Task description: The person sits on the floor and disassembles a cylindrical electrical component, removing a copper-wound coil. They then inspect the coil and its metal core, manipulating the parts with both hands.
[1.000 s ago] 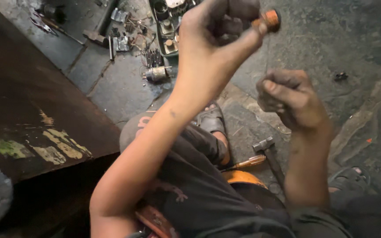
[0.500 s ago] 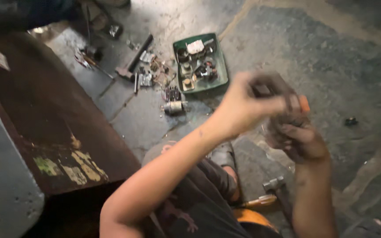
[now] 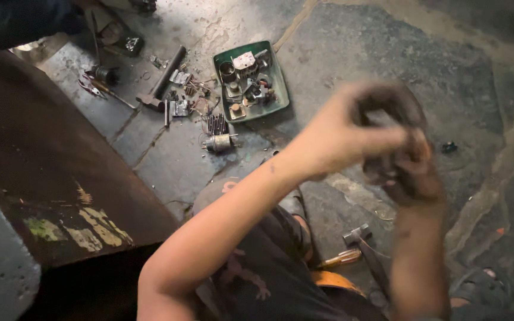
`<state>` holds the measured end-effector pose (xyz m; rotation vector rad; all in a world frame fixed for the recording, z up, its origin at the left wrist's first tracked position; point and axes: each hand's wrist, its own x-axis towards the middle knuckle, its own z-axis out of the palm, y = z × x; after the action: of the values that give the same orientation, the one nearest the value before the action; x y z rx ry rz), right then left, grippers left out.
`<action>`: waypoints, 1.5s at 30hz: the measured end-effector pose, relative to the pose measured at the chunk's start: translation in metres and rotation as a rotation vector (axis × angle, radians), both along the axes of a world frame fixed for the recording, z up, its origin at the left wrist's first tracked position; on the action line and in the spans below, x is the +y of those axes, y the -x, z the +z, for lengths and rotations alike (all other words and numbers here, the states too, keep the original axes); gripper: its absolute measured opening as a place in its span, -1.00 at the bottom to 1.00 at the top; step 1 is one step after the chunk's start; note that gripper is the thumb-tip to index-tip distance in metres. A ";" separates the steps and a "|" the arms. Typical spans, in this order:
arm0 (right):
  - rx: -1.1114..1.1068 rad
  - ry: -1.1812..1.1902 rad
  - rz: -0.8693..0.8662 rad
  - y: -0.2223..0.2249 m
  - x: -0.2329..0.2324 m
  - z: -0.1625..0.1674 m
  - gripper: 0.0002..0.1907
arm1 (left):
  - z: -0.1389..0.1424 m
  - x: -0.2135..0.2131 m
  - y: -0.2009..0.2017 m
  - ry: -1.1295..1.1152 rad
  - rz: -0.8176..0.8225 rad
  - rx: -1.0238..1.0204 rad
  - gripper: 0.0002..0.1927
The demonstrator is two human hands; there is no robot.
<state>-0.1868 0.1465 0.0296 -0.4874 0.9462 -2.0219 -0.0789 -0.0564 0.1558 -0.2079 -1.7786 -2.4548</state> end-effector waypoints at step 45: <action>0.928 -0.702 -0.404 -0.047 0.012 0.108 -0.81 | 0.007 0.035 -0.040 1.055 0.299 0.406 -0.74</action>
<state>-0.1394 0.1582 0.1378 -0.8958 2.3535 -1.5709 -0.0392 -0.0211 0.1627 -0.4246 -2.4393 -0.9918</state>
